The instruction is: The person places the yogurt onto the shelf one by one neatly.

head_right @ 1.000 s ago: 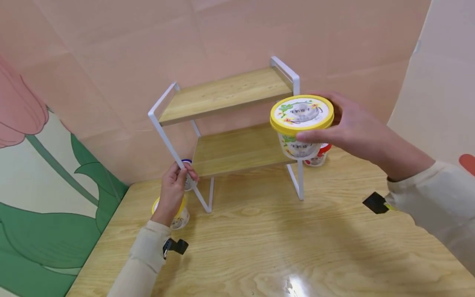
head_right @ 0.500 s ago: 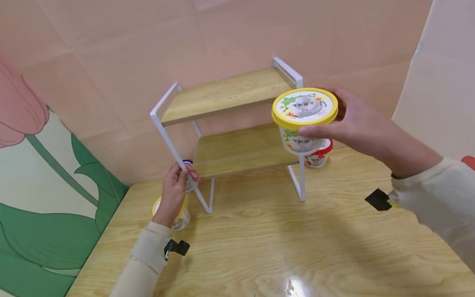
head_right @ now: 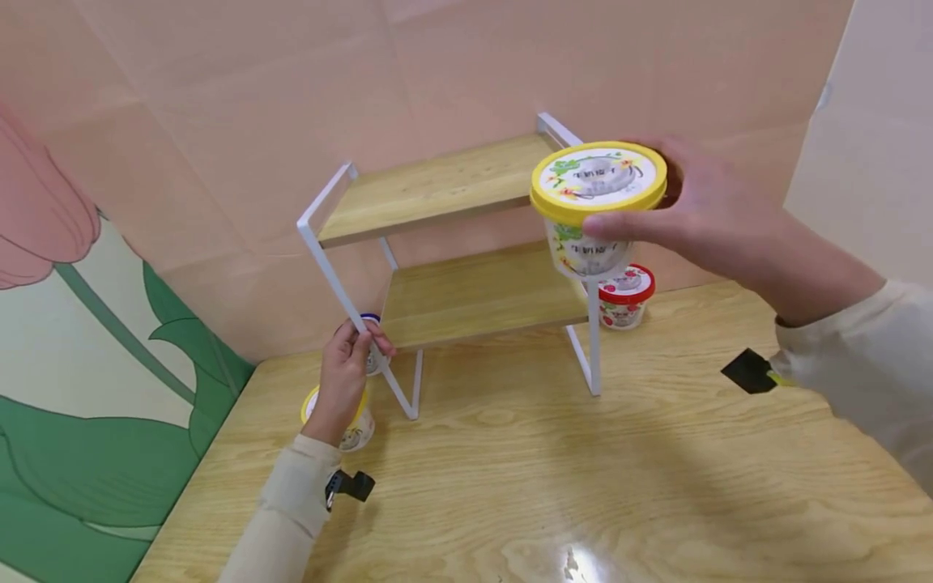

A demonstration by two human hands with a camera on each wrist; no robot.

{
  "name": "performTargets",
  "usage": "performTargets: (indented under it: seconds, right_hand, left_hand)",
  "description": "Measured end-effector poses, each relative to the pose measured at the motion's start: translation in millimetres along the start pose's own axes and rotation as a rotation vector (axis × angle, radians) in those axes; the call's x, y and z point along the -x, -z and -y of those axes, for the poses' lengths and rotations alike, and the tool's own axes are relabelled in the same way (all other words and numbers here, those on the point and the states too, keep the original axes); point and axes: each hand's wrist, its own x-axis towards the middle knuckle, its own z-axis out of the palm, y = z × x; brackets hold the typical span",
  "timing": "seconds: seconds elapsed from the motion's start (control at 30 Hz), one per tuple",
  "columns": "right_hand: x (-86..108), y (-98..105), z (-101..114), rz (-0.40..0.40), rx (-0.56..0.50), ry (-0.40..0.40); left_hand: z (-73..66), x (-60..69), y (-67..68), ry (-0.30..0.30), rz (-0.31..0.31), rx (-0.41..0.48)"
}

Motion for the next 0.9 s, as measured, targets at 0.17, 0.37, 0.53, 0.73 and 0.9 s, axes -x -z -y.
performTargets:
  seconds: [0.17,0.37,0.53,0.73,0.9]
  right_hand:
    - [-4.5,4.9,5.7,-0.005,-0.010,-0.019]
    - [-10.5,9.9,15.1,-0.036,-0.071,0.044]
    - [-19.8,11.5,30.3,-0.045,-0.117,0.060]
    - [-34.8,4.7,46.7,-0.024,-0.068,0.038]
    - [-39.7,-2.4,54.4,-0.011,-0.031,0.012]
  left_hand:
    - [2.9,0.0,-1.4,0.026,-0.003,-0.001]
    - [3.7,-0.5,-3.1,0.000,-0.006,0.013]
    - [4.5,-1.3,-3.5,-0.009,-0.018,0.008]
    - [6.1,-1.3,-3.9,-0.001,-0.038,0.016]
    - [7.1,-1.4,-5.0,-0.003,-0.038,0.024]
